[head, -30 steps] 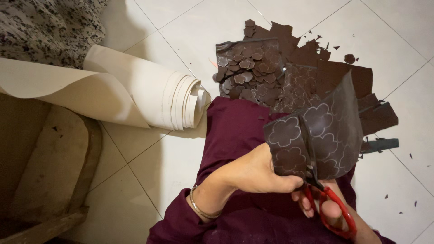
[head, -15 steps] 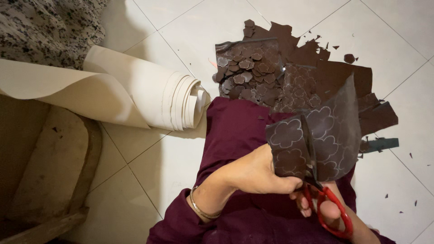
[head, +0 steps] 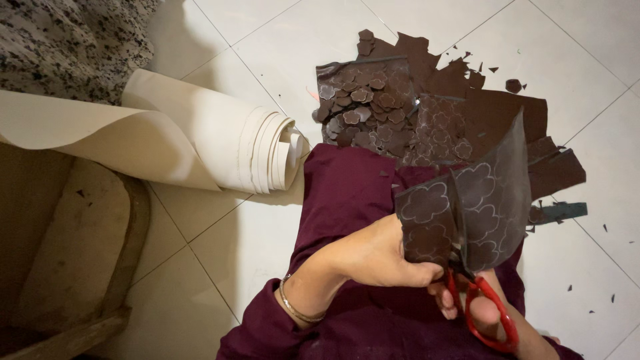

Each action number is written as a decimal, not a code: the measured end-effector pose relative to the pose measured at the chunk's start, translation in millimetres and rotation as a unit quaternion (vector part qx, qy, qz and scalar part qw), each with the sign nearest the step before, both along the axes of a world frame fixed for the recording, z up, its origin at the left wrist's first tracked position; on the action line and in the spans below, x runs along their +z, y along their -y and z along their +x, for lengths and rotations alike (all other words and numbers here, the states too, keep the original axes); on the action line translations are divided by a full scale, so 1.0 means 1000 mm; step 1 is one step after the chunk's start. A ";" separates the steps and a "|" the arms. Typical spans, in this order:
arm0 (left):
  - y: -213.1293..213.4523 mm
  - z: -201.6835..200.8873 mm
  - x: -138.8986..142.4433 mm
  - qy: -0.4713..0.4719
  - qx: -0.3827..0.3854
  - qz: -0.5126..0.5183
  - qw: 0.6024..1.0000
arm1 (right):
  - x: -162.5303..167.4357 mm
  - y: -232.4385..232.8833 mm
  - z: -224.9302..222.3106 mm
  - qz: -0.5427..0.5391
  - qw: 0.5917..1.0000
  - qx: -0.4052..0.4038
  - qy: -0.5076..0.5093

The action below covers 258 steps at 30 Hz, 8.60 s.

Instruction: The person sits on the floor and uses red-handled scissors to cut flower-shaped pieces from a brown patterned sheet. The person repeatedly cuts out shapes and places them on the floor, accumulating a pile of cutouts.

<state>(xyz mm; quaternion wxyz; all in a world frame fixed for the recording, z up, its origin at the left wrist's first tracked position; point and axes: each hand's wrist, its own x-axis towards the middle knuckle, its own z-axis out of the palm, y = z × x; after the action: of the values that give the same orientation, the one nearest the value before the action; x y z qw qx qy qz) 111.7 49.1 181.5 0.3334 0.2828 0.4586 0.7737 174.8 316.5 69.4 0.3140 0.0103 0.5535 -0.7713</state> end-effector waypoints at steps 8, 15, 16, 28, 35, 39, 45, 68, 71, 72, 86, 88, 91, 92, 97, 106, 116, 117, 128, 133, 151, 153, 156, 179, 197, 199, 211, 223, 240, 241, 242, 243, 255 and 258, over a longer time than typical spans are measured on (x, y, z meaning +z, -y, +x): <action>0.002 -0.002 0.003 -0.059 0.029 -0.050 0.997 | -0.001 -0.003 0.002 -0.028 0.999 0.008 -0.024; 0.002 0.000 -0.002 -0.009 0.001 -0.026 1.000 | -0.014 -0.013 0.006 0.036 0.994 -0.035 0.092; 0.001 0.000 -0.002 -0.008 0.003 -0.022 1.000 | -0.013 -0.014 0.007 0.025 0.997 -0.019 0.063; 0.004 -0.004 0.003 -0.072 -0.002 -0.074 0.995 | -0.023 -0.016 0.005 -0.047 0.998 0.022 -0.035; 0.002 -0.004 0.004 -0.039 -0.007 -0.043 0.998 | -0.005 -0.014 0.004 0.035 0.999 0.002 -0.007; 0.003 -0.002 0.001 -0.019 -0.007 -0.026 0.999 | 0.008 -0.012 0.004 0.073 0.997 0.027 -0.028; 0.002 -0.004 -0.003 -0.090 0.026 -0.053 0.994 | 0.002 -0.007 -0.003 0.118 0.992 0.012 0.048; -0.023 -0.006 -0.009 0.025 0.261 0.016 0.965 | 0.056 0.020 -0.041 0.185 0.925 -0.224 -0.245; -0.015 -0.009 -0.012 0.076 0.303 0.065 0.948 | 0.063 0.012 -0.048 0.156 0.912 -0.225 -0.307; -0.014 -0.010 -0.014 0.082 0.305 0.056 0.947 | 0.063 0.010 -0.050 0.147 0.912 -0.242 -0.297; 0.001 -0.007 -0.005 -0.064 0.035 -0.178 0.981 | 0.054 -0.010 -0.061 0.148 0.859 -0.266 -0.412; -0.009 -0.006 -0.007 0.002 0.072 -0.099 0.993 | 0.057 -0.004 -0.065 0.057 0.877 -0.221 -0.423; -0.024 -0.004 -0.014 0.085 0.189 0.000 0.978 | 0.063 0.003 -0.066 0.035 0.893 -0.185 -0.409; -0.028 -0.004 -0.016 0.110 0.239 0.030 0.964 | 0.065 0.005 -0.065 0.047 0.898 -0.177 -0.401; -0.042 -0.003 -0.024 0.185 0.336 0.112 0.917 | 0.064 0.011 -0.051 0.104 0.927 -0.167 -0.319; -0.045 0.000 -0.022 0.147 0.371 0.125 0.909 | 0.065 0.020 -0.050 0.194 0.907 -0.183 -0.327; -0.014 -0.009 -0.012 0.131 0.286 0.040 0.948 | 0.088 0.014 -0.057 0.270 0.827 -0.292 -0.398; -0.014 -0.010 -0.011 0.133 0.285 0.039 0.948 | 0.088 0.013 -0.057 0.283 0.823 -0.293 -0.396; -0.004 -0.019 -0.021 0.188 0.353 0.114 0.909 | 0.078 -0.006 -0.064 0.106 0.885 -0.239 -0.386; -0.005 -0.018 -0.014 0.177 0.344 0.165 0.907 | 0.057 -0.001 -0.054 0.110 0.946 -0.064 -0.299; -0.004 -0.008 0.001 0.147 0.376 0.182 0.896 | 0.038 0.029 -0.027 0.203 0.951 0.066 -0.222; -0.006 -0.007 0.001 0.146 0.378 0.172 0.898 | 0.042 0.030 -0.027 0.193 0.946 0.064 -0.251; -0.009 -0.004 0.001 0.150 0.374 0.158 0.901 | 0.050 0.032 -0.031 0.193 0.941 0.050 -0.272; -0.011 0.010 0.016 0.085 0.373 0.100 0.919 | 0.076 0.049 -0.044 0.214 0.931 0.029 -0.294; -0.014 0.012 0.009 0.042 0.441 0.062 0.894 | 0.059 0.054 -0.048 0.245 0.920 0.026 -0.305; -0.013 0.012 0.008 0.048 0.444 0.058 0.893 | 0.059 0.056 -0.048 0.235 0.922 0.031 -0.307; 0.000 0.019 -0.009 0.099 0.478 0.036 0.872 | 0.047 0.067 -0.048 0.100 0.973 0.112 -0.177; 0.012 0.016 -0.049 0.149 0.533 0.019 0.833 | -0.008 0.085 -0.058 0.086 0.978 0.123 -0.145; 0.012 0.005 -0.101 0.221 0.569 0.002 0.792 | -0.040 0.099 -0.061 0.082 0.987 0.135 -0.031; 0.012 0.005 -0.101 0.213 0.570 -0.001 0.793 | -0.042 0.099 -0.061 0.086 0.987 0.134 -0.022; 0.012 0.005 -0.102 0.204 0.572 -0.004 0.795 | -0.043 0.099 -0.062 0.090 0.987 0.133 -0.014; 0.012 0.004 -0.103 0.206 0.572 -0.006 0.794 | -0.045 0.099 -0.062 0.088 0.987 0.132 -0.019; 0.012 0.002 -0.119 0.241 0.573 -0.004 0.783 | -0.051 0.100 -0.063 0.112 0.987 0.109 -0.035; 0.013 0.003 -0.122 0.240 0.572 -0.007 0.784 | -0.052 0.101 -0.062 0.129 0.985 0.106 -0.033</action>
<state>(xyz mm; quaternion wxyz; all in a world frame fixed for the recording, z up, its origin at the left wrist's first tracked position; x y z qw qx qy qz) 114.3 36.0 59.2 -0.0686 -0.2286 0.4469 0.8621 112.6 215.6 17.5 0.3715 -0.0338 0.6567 -0.6554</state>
